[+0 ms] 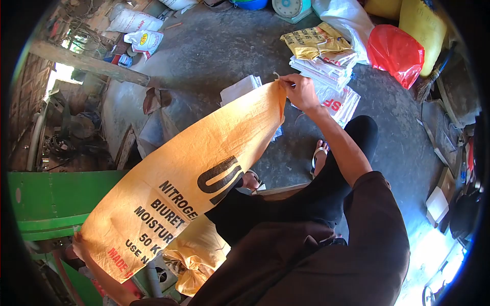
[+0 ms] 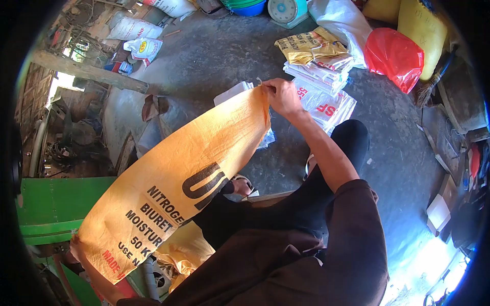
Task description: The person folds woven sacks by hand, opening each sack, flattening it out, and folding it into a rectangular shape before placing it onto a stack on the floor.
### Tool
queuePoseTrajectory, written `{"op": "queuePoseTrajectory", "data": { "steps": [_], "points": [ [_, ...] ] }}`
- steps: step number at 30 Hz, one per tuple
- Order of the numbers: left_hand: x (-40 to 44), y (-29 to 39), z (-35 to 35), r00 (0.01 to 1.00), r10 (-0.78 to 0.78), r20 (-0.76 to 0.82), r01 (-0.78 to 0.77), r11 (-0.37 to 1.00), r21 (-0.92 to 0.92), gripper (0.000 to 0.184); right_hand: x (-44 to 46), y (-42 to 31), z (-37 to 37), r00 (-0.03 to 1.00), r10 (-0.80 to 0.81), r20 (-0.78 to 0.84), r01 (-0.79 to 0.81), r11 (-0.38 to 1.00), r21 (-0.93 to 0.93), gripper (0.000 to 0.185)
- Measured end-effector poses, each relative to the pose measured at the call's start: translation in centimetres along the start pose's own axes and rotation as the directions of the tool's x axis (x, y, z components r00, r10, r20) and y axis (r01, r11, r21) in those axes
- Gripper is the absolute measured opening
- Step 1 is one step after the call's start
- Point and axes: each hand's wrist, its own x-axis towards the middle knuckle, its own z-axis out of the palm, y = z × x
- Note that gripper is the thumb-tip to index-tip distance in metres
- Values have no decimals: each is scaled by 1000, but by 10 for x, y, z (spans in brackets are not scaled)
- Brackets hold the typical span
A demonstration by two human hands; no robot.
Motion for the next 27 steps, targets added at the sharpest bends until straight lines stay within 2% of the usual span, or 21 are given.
{"op": "queuePoseTrajectory", "data": {
  "steps": [1, 2, 3, 4, 7, 8, 11, 14, 15, 20, 21, 23, 24, 27],
  "points": [
    [0, -1, 0, 1000, 18, 6, -18, 1000, -4, 65, 0, 2, 0, 994, 93, 49, -94, 996, 11, 23],
    [-1, -2, -1, 999, 35, 10, -35, 999, -9, 64, 3, 6, -2, 959, 230, 164, -263, 941, 215, 24],
    [-2, -1, -2, 1000, 30, 10, -30, 1000, 6, 65, 7, 7, -7, 894, 330, 302, -431, 816, 385, 26],
    [-5, 0, -2, 1000, 24, 10, -24, 999, 22, 65, 10, 9, -10, 805, 385, 451, -586, 631, 508, 27],
    [-12, 1, -2, 998, 58, 31, -58, 998, -8, 68, 14, -3, -32, 657, 442, 611, -752, 332, 569, 34],
    [-9, -3, 2, 996, 78, 40, -77, 997, -30, 69, 17, -1, -37, 638, 428, 640, -770, 347, 536, 38],
    [1, -16, 16, 997, 76, -15, -76, 995, -61, 73, 25, 1, -48, 563, 358, 745, -819, 120, 561, 32],
    [-7, -3, 2, 993, 8, 122, -2, 999, -48, 75, 23, -5, -47, 567, 269, 779, -793, -76, 604, 26],
    [-5, -5, 4, 994, 4, 111, 4, 998, -68, 74, 24, -9, -48, 567, 227, 791, -785, -141, 603, 25],
    [-6, -25, 28, 1000, -13, 7, 14, 996, -86, 70, 23, -11, -35, 538, 392, 746, -779, -106, 618, 28],
    [-13, -13, 17, 998, -45, 35, 49, 994, -101, 70, 22, -13, -34, 537, 411, 737, -777, -98, 621, 29],
    [-25, 5, -2, 990, -108, 92, 119, 985, -125, 69, 20, -20, -37, 496, 468, 731, -751, -191, 632, 31],
    [-26, 7, -4, 992, -110, 54, 118, 977, -176, 70, 19, -25, -37, 471, 495, 730, -734, -240, 636, 32],
    [-30, 7, 7, 990, -132, -57, 108, 944, -311, 72, 18, -27, -32, 482, 537, 692, -660, -297, 690, 34]
  ]
}}
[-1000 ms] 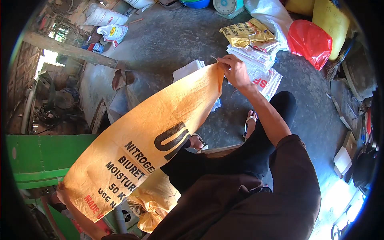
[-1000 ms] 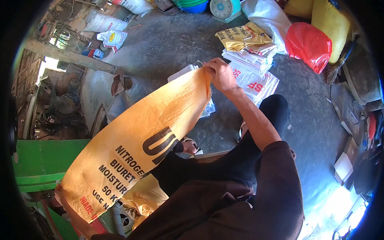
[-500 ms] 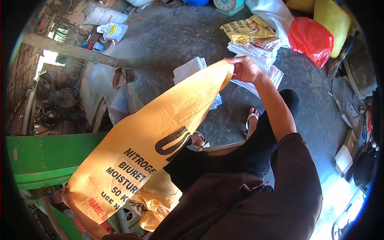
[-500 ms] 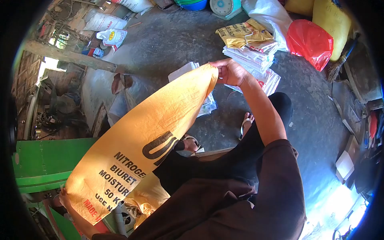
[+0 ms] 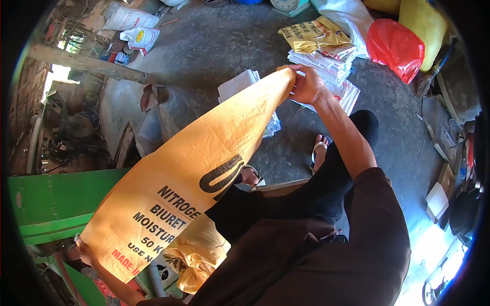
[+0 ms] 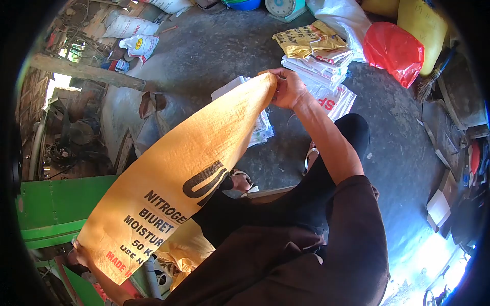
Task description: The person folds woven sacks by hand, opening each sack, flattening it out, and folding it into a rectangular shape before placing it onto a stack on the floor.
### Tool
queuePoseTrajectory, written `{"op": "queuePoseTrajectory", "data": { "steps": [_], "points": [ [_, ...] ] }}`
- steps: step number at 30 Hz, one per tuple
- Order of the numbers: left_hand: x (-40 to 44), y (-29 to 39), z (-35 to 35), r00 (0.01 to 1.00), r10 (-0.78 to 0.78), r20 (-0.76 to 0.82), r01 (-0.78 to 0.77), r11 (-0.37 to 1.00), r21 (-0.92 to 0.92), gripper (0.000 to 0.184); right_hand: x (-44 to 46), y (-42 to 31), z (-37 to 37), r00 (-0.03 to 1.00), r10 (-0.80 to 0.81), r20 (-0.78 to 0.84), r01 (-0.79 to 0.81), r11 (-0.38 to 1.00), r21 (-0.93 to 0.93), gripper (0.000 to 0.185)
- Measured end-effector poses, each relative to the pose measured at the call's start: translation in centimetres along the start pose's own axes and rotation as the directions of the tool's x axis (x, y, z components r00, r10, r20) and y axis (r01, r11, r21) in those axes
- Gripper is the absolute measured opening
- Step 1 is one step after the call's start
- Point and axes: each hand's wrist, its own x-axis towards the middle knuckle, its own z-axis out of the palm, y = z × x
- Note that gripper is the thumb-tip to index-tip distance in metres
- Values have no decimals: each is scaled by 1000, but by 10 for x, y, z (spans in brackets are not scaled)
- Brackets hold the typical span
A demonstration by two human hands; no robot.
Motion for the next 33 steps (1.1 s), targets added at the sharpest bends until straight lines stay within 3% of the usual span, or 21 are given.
{"op": "queuePoseTrajectory", "data": {
  "steps": [1, 5, 8, 9, 11, 14, 15, 19, 22, 26, 32, 33],
  "points": [
    [4, -7, 5, 999, -1, -39, 0, 999, -32, 72, 4, -2, -3, 998, 44, 36, -46, 997, 66, 34],
    [-4, -21, 11, 968, -90, -234, 58, 988, -143, 71, 10, -6, -16, 991, -39, 129, 51, 994, -93, 35],
    [-9, -22, 8, 931, -207, -302, 73, 913, -400, 73, 0, -9, -18, 971, -72, 227, 131, 957, -260, 38],
    [-6, -28, 7, 926, -224, -303, 56, 877, -477, 68, -2, -6, -20, 961, -68, 269, 150, 943, -296, 38],
    [-10, -32, 3, 895, -340, -290, 182, 870, -458, 70, -2, 0, -23, 926, -53, 374, 185, 926, -328, 38],
    [-7, -53, 8, 874, -433, -221, 239, 778, -582, 74, -15, 13, -6, 778, -217, 589, 481, 809, -338, 37],
    [-7, -57, 8, 880, -437, -185, 257, 767, -587, 74, -12, 13, -4, 740, -224, 635, 501, 814, -296, 34],
    [-15, -57, 5, 873, -436, -219, 296, 830, -473, 72, -19, 8, -3, 729, -54, 682, 364, 875, -320, 29],
    [-22, -53, 11, 896, -440, -54, 254, 610, -750, 74, -10, 10, -5, 576, -7, 817, 355, 903, -243, 27],
    [-26, -47, 13, 907, -410, -96, 221, 658, -720, 78, 1, 12, -16, 466, -121, 877, 406, 909, -91, 23],
    [-8, -73, 21, 850, -513, -117, 343, 709, -616, 71, -5, 13, -11, 723, -251, 643, 475, 857, -200, 21],
    [-11, -70, 20, 830, -541, -135, 350, 694, -629, 72, 2, 12, -16, 702, -266, 661, 498, 847, -188, 22]
  ]
}}
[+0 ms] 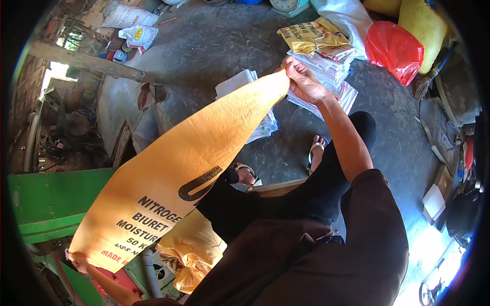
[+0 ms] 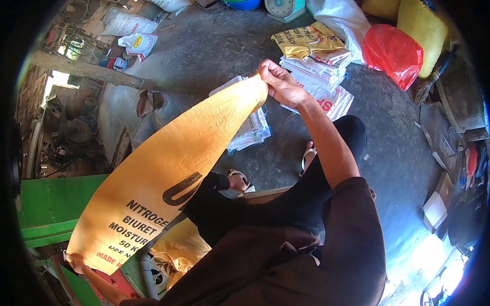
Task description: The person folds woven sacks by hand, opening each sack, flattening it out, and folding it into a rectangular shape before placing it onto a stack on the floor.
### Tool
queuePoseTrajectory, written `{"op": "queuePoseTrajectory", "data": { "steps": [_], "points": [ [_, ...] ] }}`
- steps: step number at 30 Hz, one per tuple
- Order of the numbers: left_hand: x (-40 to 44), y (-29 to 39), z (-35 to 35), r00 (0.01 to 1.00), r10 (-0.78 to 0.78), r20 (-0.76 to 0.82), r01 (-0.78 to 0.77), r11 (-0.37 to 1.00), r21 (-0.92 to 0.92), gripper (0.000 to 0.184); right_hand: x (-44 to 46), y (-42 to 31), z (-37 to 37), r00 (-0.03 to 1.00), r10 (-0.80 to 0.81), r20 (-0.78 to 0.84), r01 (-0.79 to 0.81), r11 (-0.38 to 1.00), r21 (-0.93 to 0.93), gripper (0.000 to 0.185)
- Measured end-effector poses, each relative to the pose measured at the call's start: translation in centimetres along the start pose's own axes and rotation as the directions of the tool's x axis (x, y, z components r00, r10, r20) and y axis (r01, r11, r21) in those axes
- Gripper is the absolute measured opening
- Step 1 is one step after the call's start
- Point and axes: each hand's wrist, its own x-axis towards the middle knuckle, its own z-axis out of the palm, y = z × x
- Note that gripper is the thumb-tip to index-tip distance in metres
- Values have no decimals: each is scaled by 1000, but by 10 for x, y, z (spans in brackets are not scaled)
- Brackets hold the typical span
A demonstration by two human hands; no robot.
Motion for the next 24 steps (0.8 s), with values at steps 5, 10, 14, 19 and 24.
{"op": "queuePoseTrajectory", "data": {
  "steps": [5, 10, 14, 19, 24],
  "points": [
    [9, -2, -10, 994, 98, -53, -101, 994, -47, 57, -1, -3, -19, 983, -12, 185, 9, 1000, 17, 15],
    [7, -25, -20, 980, -18, -200, -49, 944, -326, 59, -20, -11, -25, 855, 368, 367, -315, 928, -197, 71],
    [-26, 0, -36, 924, -251, -289, 40, 813, -581, 28, -19, 16, -23, 684, 617, 389, -599, 780, -181, 79],
    [-44, -16, -56, 921, 81, -380, -273, 830, -486, 29, 29, 110, -11, 724, 685, -77, -592, 561, -579, 78],
    [-35, -31, -81, 945, 93, -313, -207, 911, -356, 37, 91, 174, 36, 648, 759, -63, -612, 470, -636, 80]
  ]
}}
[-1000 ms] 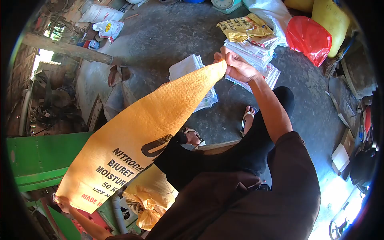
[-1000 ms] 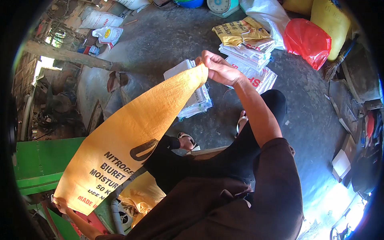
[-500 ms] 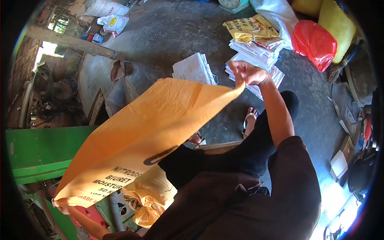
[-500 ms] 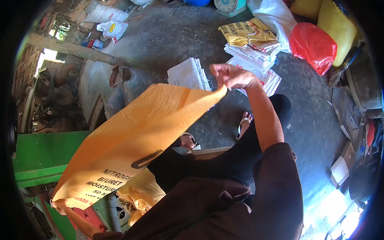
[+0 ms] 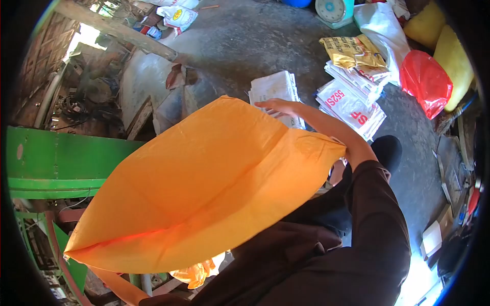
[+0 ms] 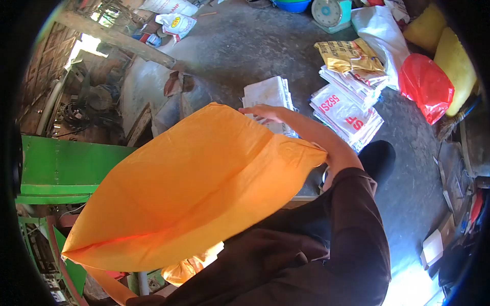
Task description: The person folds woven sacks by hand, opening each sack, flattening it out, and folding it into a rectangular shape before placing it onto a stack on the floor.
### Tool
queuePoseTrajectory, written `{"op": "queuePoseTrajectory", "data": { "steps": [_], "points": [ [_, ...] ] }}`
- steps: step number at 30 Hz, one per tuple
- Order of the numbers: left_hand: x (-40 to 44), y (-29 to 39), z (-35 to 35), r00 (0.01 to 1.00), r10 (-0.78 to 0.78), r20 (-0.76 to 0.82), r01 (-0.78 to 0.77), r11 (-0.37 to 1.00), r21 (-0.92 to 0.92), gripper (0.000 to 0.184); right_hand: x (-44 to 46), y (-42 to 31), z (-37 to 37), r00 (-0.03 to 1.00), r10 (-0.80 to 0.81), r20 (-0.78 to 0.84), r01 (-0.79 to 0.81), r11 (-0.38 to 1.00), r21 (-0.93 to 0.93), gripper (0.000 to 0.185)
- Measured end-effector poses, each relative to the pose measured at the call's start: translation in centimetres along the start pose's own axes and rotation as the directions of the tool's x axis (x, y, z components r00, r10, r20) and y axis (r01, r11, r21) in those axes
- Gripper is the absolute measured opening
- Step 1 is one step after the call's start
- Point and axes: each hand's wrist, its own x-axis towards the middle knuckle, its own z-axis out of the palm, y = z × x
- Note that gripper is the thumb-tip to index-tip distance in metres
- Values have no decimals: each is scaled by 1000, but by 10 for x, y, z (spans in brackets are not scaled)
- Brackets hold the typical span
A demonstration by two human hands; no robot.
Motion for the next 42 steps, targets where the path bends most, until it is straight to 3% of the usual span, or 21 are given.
{"op": "queuePoseTrajectory", "data": {
  "steps": [2, 6, 9, 12, 16, 18, 20, 23, 24, 25, 27, 28, 29, 31, 32, 34, 37, 38, 39, 41, 42],
  "points": [
    [12, -6, -10, 998, -9, 58, 2, 992, 129, 40, 27, -8, 11, 986, 95, 135, -128, 955, 269, 81],
    [44, -25, -32, 982, -9, 188, -77, 893, 443, 48, 31, -21, 23, 964, 97, 246, -178, 926, 333, 70],
    [67, -38, -35, 958, 13, 288, -202, 745, 636, 53, 22, -5, 26, 982, -166, 94, 99, 863, 495, 60],
    [92, -44, -26, 917, 37, 397, -347, 564, 749, 59, -18, 4, 1, 964, -238, 118, 133, 818, 560, 53],
    [118, -35, 9, 824, 80, 561, -554, 326, 766, 66, -93, 25, -16, 997, -80, 16, 58, 838, 543, 29],
    [117, -34, 31, 760, 90, 643, -644, 230, 729, 67, -114, 28, -16, 989, -133, -58, 145, 909, 391, 27],
    [121, -25, 54, 790, 70, 609, -599, 305, 741, 71, -129, 11, -1, 964, -186, -190, 230, 943, 241, 31],
    [141, 4, 94, 831, 68, 553, -531, 396, 749, 77, -77, 37, -11, 875, -148, -461, 261, 946, 190, 32],
    [99, 27, 96, 769, 414, 487, -640, 514, 572, 69, -80, 30, -12, 860, -175, -479, 282, 946, 159, 40],
    [96, 40, 106, 799, 283, 531, -598, 477, 645, 70, -83, 24, -12, 844, -202, -497, 301, 945, 127, 52],
    [86, 57, 123, 825, -2, 565, -528, 354, 772, 72, -98, 22, -5, 777, -408, -480, 564, 790, 241, 58],
    [77, 68, 130, 825, -59, 562, -536, 237, 810, 73, -114, 18, -9, 817, -410, -407, 516, 833, 197, 62],
    [55, 91, 129, 807, -111, 581, -539, 267, 799, 72, -120, 20, -16, 821, -467, -328, 540, 822, 181, 57],
    [46, 93, 137, 846, -198, 495, -473, 153, 868, 67, -136, 26, -38, 936, -340, -86, 349, 928, 131, 45],
    [47, 97, 141, 849, -243, 469, -460, 97, 883, 66, -152, 23, -40, 949, -309, -55, 312, 949, 53, 32],
    [53, 100, 142, 859, -336, 387, -418, -22, 908, 65, -180, 8, -34, 912, -403, 82, 409, 909, -81, 33],
    [52, 110, 127, 908, -42, 418, -399, 226, 889, 68, -234, -1, -6, 829, -483, 282, 556, 768, -317, 31],
    [61, 114, 120, 883, 28, 468, -465, 183, 866, 74, -257, 0, 5, 864, -340, 372, 434, 877, -206, 31],
    [68, 118, 115, 933, 26, 360, -357, 206, 911, 75, -276, 5, 13, 863, -194, 467, 278, 953, -118, 30],
    [76, 115, 112, 986, 61, 152, -164, 326, 931, 73, -303, 24, 24, 835, 5, 550, 191, 935, -299, 29],
    [77, 110, 111, 993, 102, 60, -97, 420, 902, 71, -311, 27, 33, 861, 53, 506, 127, 941, -315, 34]
  ]
}}
